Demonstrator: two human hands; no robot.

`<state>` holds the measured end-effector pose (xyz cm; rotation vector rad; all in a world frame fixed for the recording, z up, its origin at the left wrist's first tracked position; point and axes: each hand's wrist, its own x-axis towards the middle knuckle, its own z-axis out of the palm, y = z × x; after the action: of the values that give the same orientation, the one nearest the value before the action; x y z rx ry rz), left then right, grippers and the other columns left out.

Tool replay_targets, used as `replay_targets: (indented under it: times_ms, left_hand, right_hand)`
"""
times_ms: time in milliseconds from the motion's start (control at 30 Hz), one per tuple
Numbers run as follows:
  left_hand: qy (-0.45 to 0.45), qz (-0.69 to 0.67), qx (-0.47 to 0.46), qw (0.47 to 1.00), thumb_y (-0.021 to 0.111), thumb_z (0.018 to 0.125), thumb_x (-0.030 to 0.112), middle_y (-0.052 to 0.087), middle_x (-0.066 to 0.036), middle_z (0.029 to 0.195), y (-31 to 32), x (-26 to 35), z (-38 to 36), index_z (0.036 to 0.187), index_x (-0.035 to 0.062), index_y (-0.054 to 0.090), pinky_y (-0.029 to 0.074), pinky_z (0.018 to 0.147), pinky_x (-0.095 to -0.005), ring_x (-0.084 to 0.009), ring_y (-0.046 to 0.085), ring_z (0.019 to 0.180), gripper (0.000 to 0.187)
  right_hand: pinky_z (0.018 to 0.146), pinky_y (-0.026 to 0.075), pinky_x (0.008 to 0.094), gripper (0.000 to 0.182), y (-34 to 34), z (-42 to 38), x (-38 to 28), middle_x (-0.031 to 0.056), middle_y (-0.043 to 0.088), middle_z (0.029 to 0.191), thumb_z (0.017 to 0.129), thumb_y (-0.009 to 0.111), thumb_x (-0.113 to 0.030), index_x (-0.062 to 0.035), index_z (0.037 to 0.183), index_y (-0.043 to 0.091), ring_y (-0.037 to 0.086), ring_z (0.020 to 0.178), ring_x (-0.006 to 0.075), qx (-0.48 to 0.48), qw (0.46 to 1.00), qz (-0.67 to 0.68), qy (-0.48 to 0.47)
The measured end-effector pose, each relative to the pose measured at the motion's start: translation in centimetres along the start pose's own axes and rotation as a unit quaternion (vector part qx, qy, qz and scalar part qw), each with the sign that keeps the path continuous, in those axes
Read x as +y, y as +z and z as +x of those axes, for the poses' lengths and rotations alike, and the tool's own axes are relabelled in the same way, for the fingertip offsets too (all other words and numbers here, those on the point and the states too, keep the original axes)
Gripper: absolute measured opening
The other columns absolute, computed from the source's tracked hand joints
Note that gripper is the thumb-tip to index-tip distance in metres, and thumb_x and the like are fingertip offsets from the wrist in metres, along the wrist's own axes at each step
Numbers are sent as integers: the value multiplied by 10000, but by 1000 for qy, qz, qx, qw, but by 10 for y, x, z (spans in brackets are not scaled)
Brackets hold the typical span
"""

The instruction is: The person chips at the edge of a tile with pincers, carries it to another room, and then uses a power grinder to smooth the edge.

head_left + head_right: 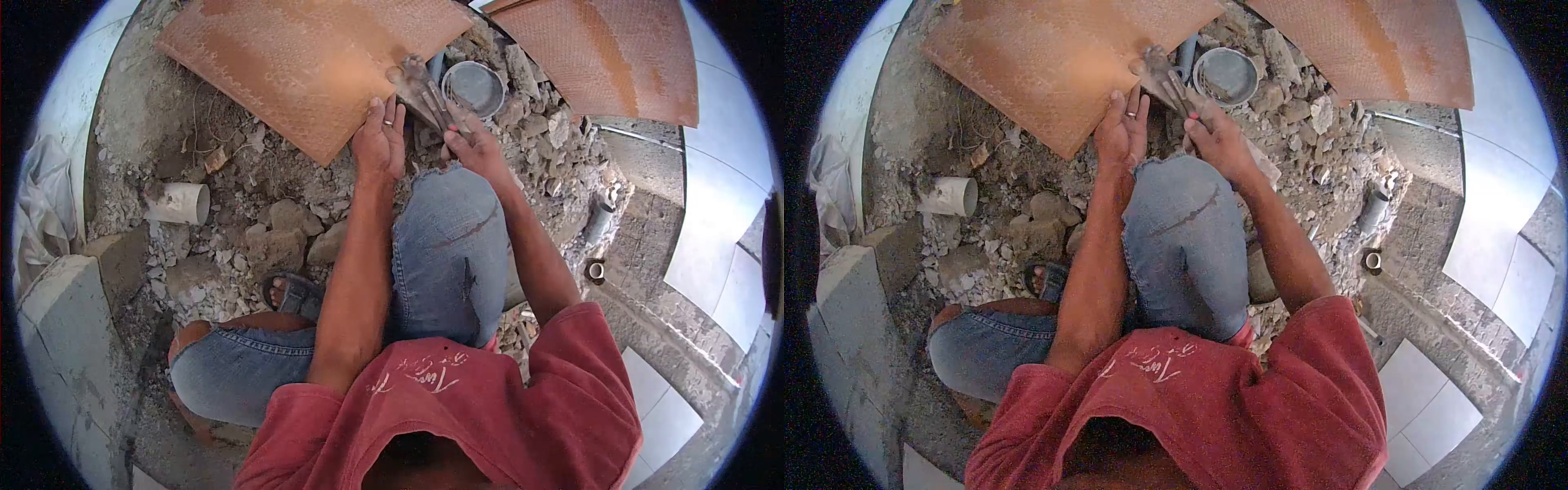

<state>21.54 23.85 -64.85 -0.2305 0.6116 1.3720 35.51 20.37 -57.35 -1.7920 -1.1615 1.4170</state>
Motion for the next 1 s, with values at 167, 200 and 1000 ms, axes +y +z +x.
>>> replay_targets:
  times_ms: [167,200,1000]
  left_hand:
    - [2,14,-6,1000,505,941,172,488,-45,1284,-1,1,1,1304,89,399,340,1030,-384,-202,454,1217,388]
    - [0,15,-7,1000,506,941,173,490,-46,1282,-2,1,1,1308,90,394,340,1030,-387,-205,454,1218,393]
    - [-1,10,-24,1000,539,925,178,441,-64,1344,-2,2,1,1341,94,350,298,1062,-401,-230,393,1276,465]
  right_hand:
    - [588,442,233,428,-14,6,-16,23,527,884,924,534,-145,-93,1336,430,528,676,82,-52,996,-70,-3]
    - [605,432,221,454,-14,5,-21,30,515,931,923,541,-134,-111,1358,414,522,696,78,-25,999,-24,34]
    - [666,476,276,420,-25,11,-31,27,590,931,922,528,-165,-99,1327,440,562,734,111,-87,982,-163,-22]
